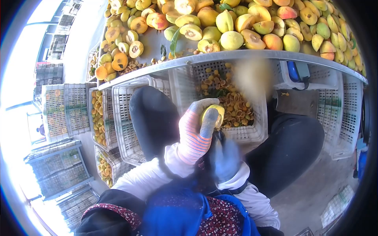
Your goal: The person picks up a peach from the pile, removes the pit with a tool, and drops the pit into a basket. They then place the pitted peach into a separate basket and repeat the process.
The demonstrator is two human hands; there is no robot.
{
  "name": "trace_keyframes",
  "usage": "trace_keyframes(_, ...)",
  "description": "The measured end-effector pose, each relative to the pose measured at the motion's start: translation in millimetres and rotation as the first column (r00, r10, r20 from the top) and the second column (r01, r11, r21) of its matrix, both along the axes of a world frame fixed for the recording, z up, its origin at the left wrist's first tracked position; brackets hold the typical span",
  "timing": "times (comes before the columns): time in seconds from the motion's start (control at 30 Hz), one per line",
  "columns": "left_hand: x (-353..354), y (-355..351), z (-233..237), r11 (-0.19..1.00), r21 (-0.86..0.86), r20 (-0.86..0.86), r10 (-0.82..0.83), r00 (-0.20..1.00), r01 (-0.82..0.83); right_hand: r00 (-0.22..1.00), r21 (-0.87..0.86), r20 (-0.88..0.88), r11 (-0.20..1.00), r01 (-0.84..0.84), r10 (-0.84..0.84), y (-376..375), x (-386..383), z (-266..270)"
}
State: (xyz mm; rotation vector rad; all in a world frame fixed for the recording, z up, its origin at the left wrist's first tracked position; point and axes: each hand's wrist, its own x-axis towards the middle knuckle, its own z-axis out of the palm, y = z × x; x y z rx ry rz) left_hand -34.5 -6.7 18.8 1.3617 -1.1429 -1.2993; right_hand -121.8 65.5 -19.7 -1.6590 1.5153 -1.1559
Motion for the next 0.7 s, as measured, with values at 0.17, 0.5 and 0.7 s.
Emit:
trace_keyframes(0.17,3.9,-3.2,2.2,0.986,0.151,-0.026,-0.065,0.998,0.068,0.987,0.118,0.094,0.983,-0.140,0.130,3.7,-14.6,-2.3)
trace_keyframes(0.5,33.8,-45.1,-1.6,0.730,-0.109,0.584,-0.502,0.638,0.674,-0.263,0.102,0.703,0.460,-0.882,-0.660,-7.0,-18.2,1.8)
trace_keyframes(0.7,24.9,-22.8,-9.1,0.849,0.346,-0.355,-0.275,0.893,0.399,-0.681,-0.395,0.404,0.555,-0.732,-0.611,-12.2,-9.7,-0.4)
